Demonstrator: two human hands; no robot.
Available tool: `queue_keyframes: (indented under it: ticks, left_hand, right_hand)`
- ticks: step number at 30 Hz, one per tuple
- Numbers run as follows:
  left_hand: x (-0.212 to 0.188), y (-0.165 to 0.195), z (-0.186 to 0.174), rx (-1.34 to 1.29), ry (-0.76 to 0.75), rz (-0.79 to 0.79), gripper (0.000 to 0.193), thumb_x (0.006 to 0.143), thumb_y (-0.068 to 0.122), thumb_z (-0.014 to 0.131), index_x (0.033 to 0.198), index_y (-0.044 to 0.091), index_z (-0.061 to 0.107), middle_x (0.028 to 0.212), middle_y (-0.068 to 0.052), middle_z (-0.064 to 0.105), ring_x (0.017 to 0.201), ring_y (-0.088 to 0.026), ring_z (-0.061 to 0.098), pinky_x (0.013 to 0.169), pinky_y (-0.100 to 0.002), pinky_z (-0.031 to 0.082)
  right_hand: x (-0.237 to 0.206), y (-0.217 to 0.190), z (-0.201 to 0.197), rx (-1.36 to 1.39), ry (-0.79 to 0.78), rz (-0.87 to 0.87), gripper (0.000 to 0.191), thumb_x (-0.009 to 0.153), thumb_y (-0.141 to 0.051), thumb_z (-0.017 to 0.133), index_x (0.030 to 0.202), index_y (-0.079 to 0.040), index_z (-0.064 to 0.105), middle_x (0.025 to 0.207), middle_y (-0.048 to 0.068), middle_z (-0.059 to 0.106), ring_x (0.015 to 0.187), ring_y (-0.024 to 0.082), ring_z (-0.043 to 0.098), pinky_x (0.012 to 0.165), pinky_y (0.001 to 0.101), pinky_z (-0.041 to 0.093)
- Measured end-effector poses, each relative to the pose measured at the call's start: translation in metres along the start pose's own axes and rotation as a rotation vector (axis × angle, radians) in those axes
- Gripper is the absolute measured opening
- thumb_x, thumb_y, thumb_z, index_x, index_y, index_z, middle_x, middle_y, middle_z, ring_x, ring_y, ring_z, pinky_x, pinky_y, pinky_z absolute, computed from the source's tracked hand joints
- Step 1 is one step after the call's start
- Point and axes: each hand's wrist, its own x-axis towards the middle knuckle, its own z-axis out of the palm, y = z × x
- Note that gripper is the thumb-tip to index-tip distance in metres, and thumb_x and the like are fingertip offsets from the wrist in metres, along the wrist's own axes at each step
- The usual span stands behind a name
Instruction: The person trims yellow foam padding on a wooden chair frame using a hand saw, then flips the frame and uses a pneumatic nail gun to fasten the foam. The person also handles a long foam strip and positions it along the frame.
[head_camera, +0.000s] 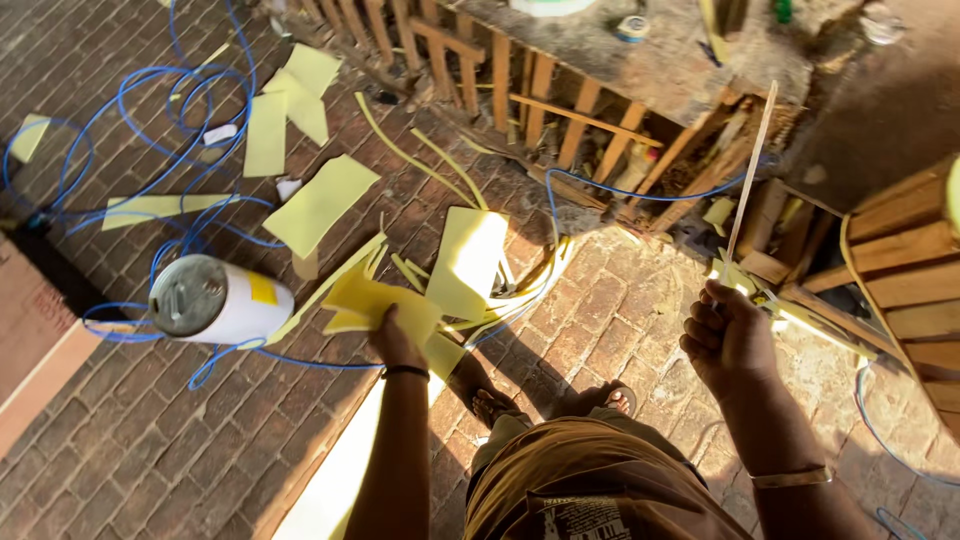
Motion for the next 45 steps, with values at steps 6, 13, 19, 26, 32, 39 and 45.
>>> queue_keyframes:
  ticks: [6,13,19,26,32,39,45]
  left_hand:
    - [-0.066,0.004,0.027,-0.044,0.085,-0.261,0.072,0.102,0.054,0.040,0.158,0.011,0.025,0.155,-0.017,0.042,0.134,-0.031,0.054,0.110,-0.052,0.045]
    - [-0.122,-0.087,0.079,0.302,-0.234,-0.339,0.061,0.098,0.038,0.052,0.152,0.009,0.047,0.150,-0.015,0.056,0.132,-0.029,0.060,0.109,-0.046,0.047]
    - [-0.173,-0.151,0.180,0.472,-0.508,-0.412,0.050,0.097,0.032,0.058,0.142,0.009,0.055,0.136,-0.011,0.066,0.118,-0.027,0.065,0.098,-0.041,0.049]
    - [-0.237,-0.199,0.290,0.658,-0.858,-0.449,0.027,0.096,0.025,0.060,0.118,0.011,0.066,0.105,-0.006,0.073,0.091,-0.020,0.069,0.079,-0.034,0.053]
    - [-0.262,-0.251,0.368,0.719,-0.976,-0.534,0.022,0.096,0.023,0.062,0.114,0.011,0.069,0.098,-0.006,0.074,0.082,-0.016,0.070,0.071,-0.030,0.053]
    - [-0.233,-0.267,0.472,0.746,-1.149,-0.626,0.021,0.095,0.023,0.063,0.112,0.010,0.069,0.096,-0.006,0.074,0.080,-0.016,0.070,0.071,-0.029,0.053]
    - [-0.199,-0.241,0.543,0.870,-1.261,-0.629,0.031,0.098,0.029,0.061,0.119,0.009,0.069,0.098,-0.005,0.074,0.081,-0.015,0.070,0.073,-0.030,0.054]
  right_hand:
    - [0.008,-0.045,-0.099,0.070,0.056,-0.003,0.026,0.098,-0.026,0.057,0.075,-0.022,0.046,0.055,-0.010,0.030,0.046,0.006,0.024,0.042,0.0256,0.019]
    - [0.005,-0.089,-0.193,0.050,0.100,-0.045,0.031,0.096,-0.024,0.057,0.071,-0.021,0.040,0.053,-0.008,0.031,0.043,0.008,0.023,0.041,0.0279,0.019]
    - [-0.014,-0.116,-0.258,0.078,0.194,-0.090,0.027,0.097,-0.025,0.057,0.075,-0.018,0.043,0.055,-0.007,0.032,0.044,0.009,0.023,0.042,0.0285,0.018]
    - [-0.019,-0.125,-0.296,0.169,0.288,-0.248,0.016,0.101,-0.021,0.053,0.098,-0.006,0.058,0.062,-0.003,0.039,0.049,0.010,0.031,0.045,0.0282,0.025]
    - [0.021,-0.158,-0.290,0.209,0.408,-0.277,0.020,0.103,-0.018,0.050,0.112,-0.004,0.061,0.068,0.001,0.048,0.055,0.012,0.041,0.048,0.0284,0.032]
    - [0.114,-0.192,-0.213,0.192,0.447,-0.175,0.022,0.103,-0.017,0.051,0.117,-0.004,0.062,0.073,0.001,0.054,0.055,0.009,0.043,0.045,0.0231,0.031]
    - [0.176,-0.203,-0.144,0.087,0.298,-0.127,0.024,0.104,-0.018,0.052,0.114,-0.002,0.066,0.068,-0.001,0.050,0.050,0.007,0.036,0.042,0.0238,0.027]
